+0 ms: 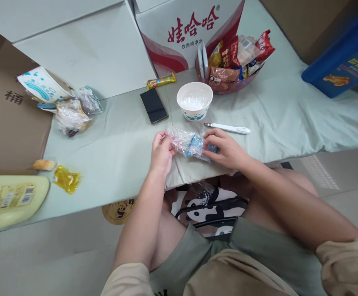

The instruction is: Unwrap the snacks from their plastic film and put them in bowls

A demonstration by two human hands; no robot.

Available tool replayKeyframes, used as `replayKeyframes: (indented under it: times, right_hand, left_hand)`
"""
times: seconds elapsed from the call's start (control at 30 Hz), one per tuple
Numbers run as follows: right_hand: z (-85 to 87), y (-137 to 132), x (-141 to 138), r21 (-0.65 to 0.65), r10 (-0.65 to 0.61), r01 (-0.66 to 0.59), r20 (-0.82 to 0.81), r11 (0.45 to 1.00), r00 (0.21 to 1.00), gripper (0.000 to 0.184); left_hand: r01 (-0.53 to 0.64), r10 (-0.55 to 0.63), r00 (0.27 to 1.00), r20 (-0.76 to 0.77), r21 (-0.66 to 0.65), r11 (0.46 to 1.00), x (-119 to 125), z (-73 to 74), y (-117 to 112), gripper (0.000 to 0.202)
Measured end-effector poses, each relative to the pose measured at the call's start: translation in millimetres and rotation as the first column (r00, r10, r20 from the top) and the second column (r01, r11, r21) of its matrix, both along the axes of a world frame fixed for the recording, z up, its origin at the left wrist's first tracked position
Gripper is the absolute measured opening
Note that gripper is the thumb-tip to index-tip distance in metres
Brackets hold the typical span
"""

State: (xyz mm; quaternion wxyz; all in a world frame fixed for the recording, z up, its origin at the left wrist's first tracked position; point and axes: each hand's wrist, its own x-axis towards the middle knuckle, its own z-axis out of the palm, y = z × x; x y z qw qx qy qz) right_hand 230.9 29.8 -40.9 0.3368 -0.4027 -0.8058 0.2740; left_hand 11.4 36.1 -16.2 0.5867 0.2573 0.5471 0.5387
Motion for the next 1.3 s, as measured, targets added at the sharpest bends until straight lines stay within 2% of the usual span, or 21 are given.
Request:
replayKeyframes:
  times: [0.1,0.2,0.27,0.37,0.43,0.53,0.63,0.73,0.97,1.17,1.3]
  right_hand:
    - [0.0,0.1,0.6,-0.008,-0.001,0.001,0.005,1.0,1.0,0.005]
    - [-1.4,0.6,0.7,-0.004,-0.034,0.035,0.041,0.999,0.999,0.031]
    - [-1.8,1.4,0.7,0.011,-0.022,0.021,0.067,1.0,0.997,0.039]
    - [-0.2,2.4,0.9,0.023,0.033,-0.035,0.104,0.999,0.994,0.024]
    - [1.4,1.8,1.0,0.028,0.024,-0.028,0.126,0.999,0.992,0.016]
    - [2.1,-0.1,0.8,0.027,-0.024,0.021,0.135,0.999,0.991,0.024]
    - [0.0,0.0,0.2,0.021,0.032,-0.035,0.114,0.999,0.993,0.036]
    - [-1.6,2.4,0.2,0.054,0.103,-0.111,0.122,0.992,0.987,0.028]
    - [1.4,-0.2,2.1,0.102,0.018,-0.027,0.082,0.994,0.996,0.021]
    - [-5.0,-3.5,-4.1,0.091,0.036,-0.055,0.198,0.994,0.98,0.038]
    - [-6.8,-1.8,-4.8,0.135,0.01,-0.039,0.21,0.99,0.978,0.027]
  left_hand:
    - [0.053,-0.053,0.998,-0.028,0.026,0.998,-2.2,-3.2,1.3,0.028]
    - [0.088,-0.084,0.992,-0.094,0.033,0.996,-3.6,-6.5,2.5,0.029]
    - [0.085,-0.079,0.987,-0.143,0.04,0.996,-4.5,-8.8,4.0,0.023]
    - [0.078,-0.064,0.982,-0.179,0.073,0.994,-6.4,-11.6,6.6,0.018]
    - [0.065,-0.047,0.981,-0.188,0.093,0.994,-7.7,-12.4,7.6,0.019]
    - [0.056,-0.034,0.979,-0.201,0.106,0.993,-9.3,-12.8,7.9,0.019]
    - [0.097,-0.076,0.973,-0.22,0.087,0.991,-9.5,-13.8,7.7,0.018]
    - [0.112,-0.091,0.966,-0.244,0.074,0.991,-9.0,-14.9,7.9,0.019]
    - [0.027,-0.003,0.966,-0.259,0.093,0.995,-12.8,-11.8,7.7,0.016]
    - [0.092,-0.067,0.971,-0.228,0.102,0.99,-12.4,-8.8,5.9,0.016]
    - [0.041,-0.011,0.968,-0.252,0.114,0.993,-12.1,-9.0,6.8,0.018]
